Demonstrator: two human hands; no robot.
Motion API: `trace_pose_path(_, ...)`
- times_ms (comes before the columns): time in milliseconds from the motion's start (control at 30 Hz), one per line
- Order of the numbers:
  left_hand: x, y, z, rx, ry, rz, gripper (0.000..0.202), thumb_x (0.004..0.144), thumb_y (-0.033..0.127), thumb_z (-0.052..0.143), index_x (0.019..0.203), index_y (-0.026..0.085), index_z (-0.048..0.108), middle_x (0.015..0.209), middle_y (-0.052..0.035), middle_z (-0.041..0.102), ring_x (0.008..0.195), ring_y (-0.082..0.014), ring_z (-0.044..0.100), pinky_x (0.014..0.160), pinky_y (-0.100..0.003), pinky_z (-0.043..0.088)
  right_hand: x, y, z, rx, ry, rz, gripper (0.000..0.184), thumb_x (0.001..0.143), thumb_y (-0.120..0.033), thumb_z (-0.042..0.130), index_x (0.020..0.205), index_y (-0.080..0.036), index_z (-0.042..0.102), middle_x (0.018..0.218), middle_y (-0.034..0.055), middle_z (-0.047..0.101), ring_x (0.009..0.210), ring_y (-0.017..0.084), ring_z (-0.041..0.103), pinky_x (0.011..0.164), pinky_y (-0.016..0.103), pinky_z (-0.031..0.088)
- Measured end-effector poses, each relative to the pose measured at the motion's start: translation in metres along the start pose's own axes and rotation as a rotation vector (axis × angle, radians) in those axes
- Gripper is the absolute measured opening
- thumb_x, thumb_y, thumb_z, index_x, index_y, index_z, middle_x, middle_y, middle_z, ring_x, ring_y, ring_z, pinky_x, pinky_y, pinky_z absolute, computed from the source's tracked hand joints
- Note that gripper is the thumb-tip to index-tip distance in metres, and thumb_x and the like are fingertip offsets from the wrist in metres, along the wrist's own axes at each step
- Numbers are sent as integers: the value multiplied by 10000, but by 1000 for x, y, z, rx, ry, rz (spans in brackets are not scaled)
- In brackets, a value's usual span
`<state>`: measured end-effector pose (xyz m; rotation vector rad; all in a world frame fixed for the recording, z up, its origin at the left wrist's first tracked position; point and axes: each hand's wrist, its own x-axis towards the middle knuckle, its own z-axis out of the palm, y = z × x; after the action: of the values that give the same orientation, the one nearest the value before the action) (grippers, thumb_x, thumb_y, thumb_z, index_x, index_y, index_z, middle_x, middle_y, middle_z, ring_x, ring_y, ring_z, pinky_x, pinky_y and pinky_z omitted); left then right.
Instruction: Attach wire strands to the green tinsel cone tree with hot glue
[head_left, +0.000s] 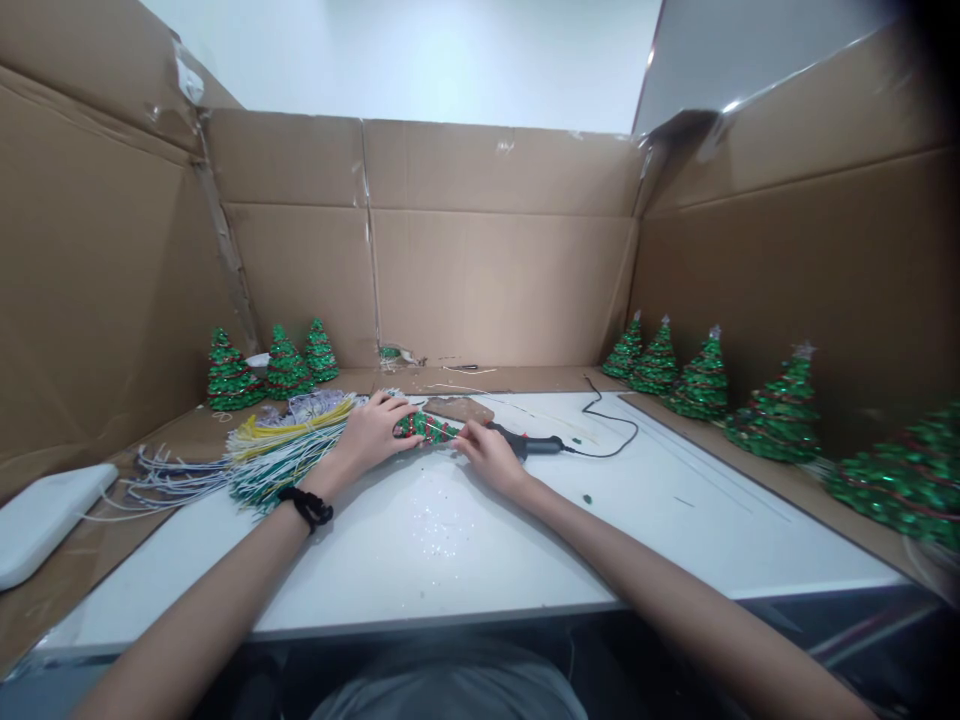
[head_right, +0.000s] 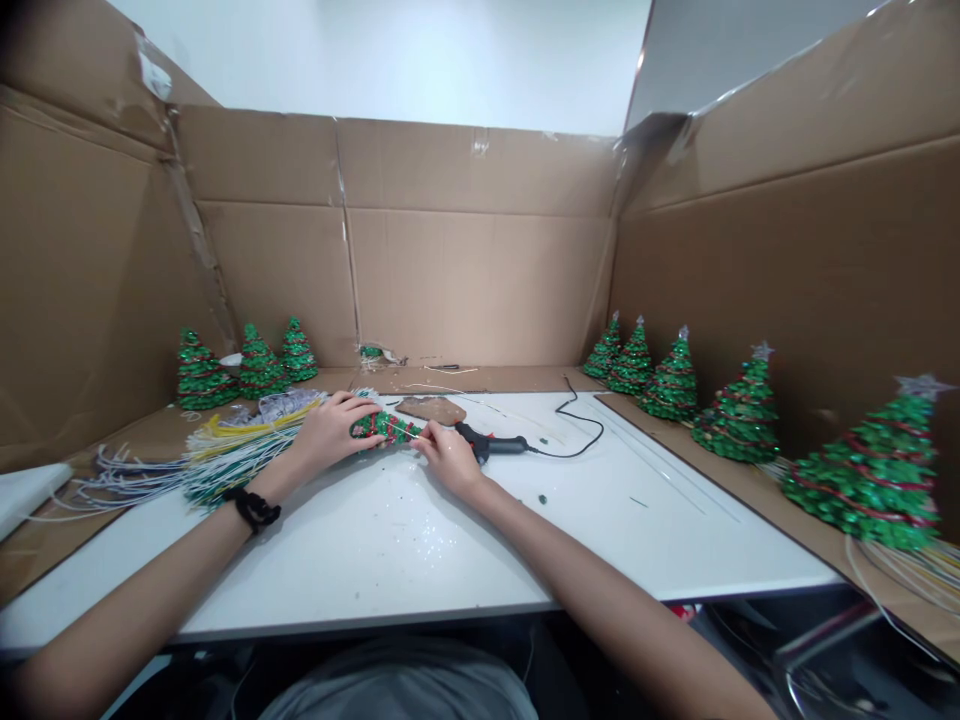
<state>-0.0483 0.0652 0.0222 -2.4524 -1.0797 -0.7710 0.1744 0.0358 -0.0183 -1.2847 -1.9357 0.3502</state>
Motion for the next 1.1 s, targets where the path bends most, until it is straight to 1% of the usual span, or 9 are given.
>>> trace_pose_path(133, 0, 0, 0, 3, -10, 3, 409, 801, 486, 587, 1119, 231, 618, 1143, -40, 635, 1046, -250, 498, 812, -351, 448, 1, -4, -5, -108, -50, 25, 253, 915, -268, 416, 718, -181, 550, 750, 54, 654, 709, 177, 582, 623, 245, 335)
trace_pose_path(267, 1, 0, 0, 2, -9, 6, 415, 797, 487, 591, 1121, 228, 619, 1146, -39, 634, 1048, -249, 497, 824, -354, 446, 0, -7, -4, -125, -65, 36, 291, 936, -250, 360, 734, -179, 557, 796, 68, 666, 765, 182, 599, 649, 243, 350)
trace_pose_path(367, 1, 0, 0, 0, -4, 3, 411, 798, 477, 595, 1120, 224, 619, 1142, -35, 636, 1043, -244, 500, 829, -352, 448, -1, -7, -2, -104, -48, 53, 155, 896, -319, 458, 854, -189, 530, 749, 37, 636, 691, 177, 580, 597, 236, 344)
trace_pose_path(433, 1, 0, 0, -2, -1, -1, 407, 799, 472, 594, 1119, 223, 619, 1143, -37, 635, 1041, -242, 502, 828, -351, 449, -1, -6, -1, -81, -29, 44, 126, 857, -305, 513, 913, -195, 488, 724, 12, 608, 652, 171, 560, 575, 230, 338)
trace_pose_path(567, 0, 0, 0, -2, 0, -5, 403, 799, 480, 589, 1114, 230, 620, 1141, -43, 635, 1040, -246, 503, 821, -355, 450, 0, -1, -1, -45, -4, -7, 52, 869, -241, 462, 838, -199, 456, 740, 18, 591, 680, 167, 548, 606, 234, 351)
trace_pose_path(733, 0, 0, 0, 2, -4, 5, 402, 798, 481, 591, 1113, 233, 619, 1142, -46, 634, 1056, -250, 498, 818, -356, 450, 1, -2, -4, -117, -4, 29, 150, 903, -265, 435, 789, -192, 499, 755, 45, 621, 700, 174, 560, 614, 237, 340)
trace_pose_path(833, 1, 0, 1, -3, -11, 13, 406, 797, 484, 591, 1117, 235, 619, 1143, -45, 634, 1058, -251, 496, 830, -358, 449, 0, -4, -5, -160, -44, 51, 234, 923, -256, 399, 750, -184, 540, 773, 63, 646, 724, 178, 578, 634, 241, 344)
trace_pose_path(1000, 1, -1, 1, -14, -5, 10, 405, 795, 476, 597, 1120, 236, 620, 1158, -43, 628, 1068, -250, 494, 838, -359, 451, 0, -7, -3, -73, -83, 64, 333, 947, -245, 307, 744, -177, 563, 811, 65, 666, 788, 176, 601, 683, 240, 368)
trace_pose_path(1100, 1, -1, 1, -17, -7, 11, 402, 793, 475, 599, 1117, 239, 622, 1153, -42, 631, 1067, -250, 495, 847, -362, 449, -1, -7, -1, -71, -77, 71, 202, 910, -320, 410, 832, -184, 537, 747, 40, 634, 705, 175, 581, 615, 237, 354)
